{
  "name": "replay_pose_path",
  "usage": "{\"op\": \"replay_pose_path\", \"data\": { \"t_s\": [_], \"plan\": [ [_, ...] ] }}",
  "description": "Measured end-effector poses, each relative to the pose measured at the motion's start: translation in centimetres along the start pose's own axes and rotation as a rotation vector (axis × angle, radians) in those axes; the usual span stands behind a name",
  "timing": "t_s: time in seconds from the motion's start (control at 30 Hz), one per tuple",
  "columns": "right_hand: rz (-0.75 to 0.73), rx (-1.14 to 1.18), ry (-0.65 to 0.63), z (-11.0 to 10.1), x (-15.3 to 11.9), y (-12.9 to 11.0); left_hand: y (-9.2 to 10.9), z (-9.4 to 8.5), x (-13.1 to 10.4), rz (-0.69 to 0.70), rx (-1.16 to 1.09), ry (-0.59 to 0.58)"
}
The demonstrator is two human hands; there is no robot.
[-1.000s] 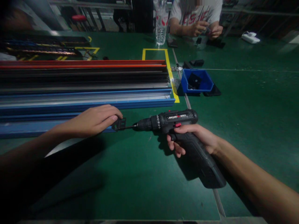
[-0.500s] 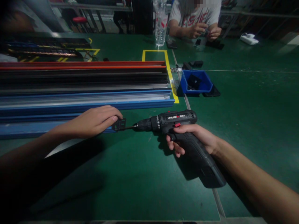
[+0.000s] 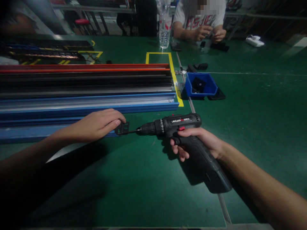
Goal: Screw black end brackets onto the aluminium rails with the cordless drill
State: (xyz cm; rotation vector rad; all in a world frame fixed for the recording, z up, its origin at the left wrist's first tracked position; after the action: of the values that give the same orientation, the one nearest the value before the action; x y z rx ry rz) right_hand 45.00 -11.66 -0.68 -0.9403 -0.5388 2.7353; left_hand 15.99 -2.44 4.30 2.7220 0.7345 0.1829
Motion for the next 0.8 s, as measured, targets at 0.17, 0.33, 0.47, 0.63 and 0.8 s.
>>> {"op": "replay_pose_path", "data": {
  "t_s": [0.17, 0.33, 0.47, 0.63, 0.8],
  "plan": [
    [0.008, 0.011, 0.000, 0.01, -0.01, 0.12, 0.07, -0.13, -0.02, -0.002, 0.002, -0.005],
    [0.005, 0.009, -0.009, -0.05, 0.01, 0.11, 0.07, -0.18, -0.08, 0.001, 0.003, -0.007],
    [0.005, 0.018, -0.015, -0.13, 0.01, 0.17, 0.09, -0.15, -0.13, 0.001, -0.005, -0.010],
    [0.010, 0.024, -0.010, -0.18, 0.02, 0.22, 0.06, -0.12, -0.08, 0.001, -0.001, -0.009],
    [0.001, 0.018, -0.015, -0.14, 0.05, 0.15, 0.09, -0.16, 0.02, -0.007, -0.003, -0.007]
  ]
}}
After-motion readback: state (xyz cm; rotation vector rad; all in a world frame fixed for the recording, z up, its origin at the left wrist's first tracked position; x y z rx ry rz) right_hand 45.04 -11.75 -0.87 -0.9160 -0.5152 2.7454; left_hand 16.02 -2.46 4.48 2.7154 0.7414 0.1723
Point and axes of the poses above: each hand's wrist, its own x-axis towards the middle knuckle, its own z-axis out of the palm, y = z × x, the point moved 7 cm from there along x, towards the middle knuckle, and after that the axes turned 11 degrees about z, right-handed, at the moved point
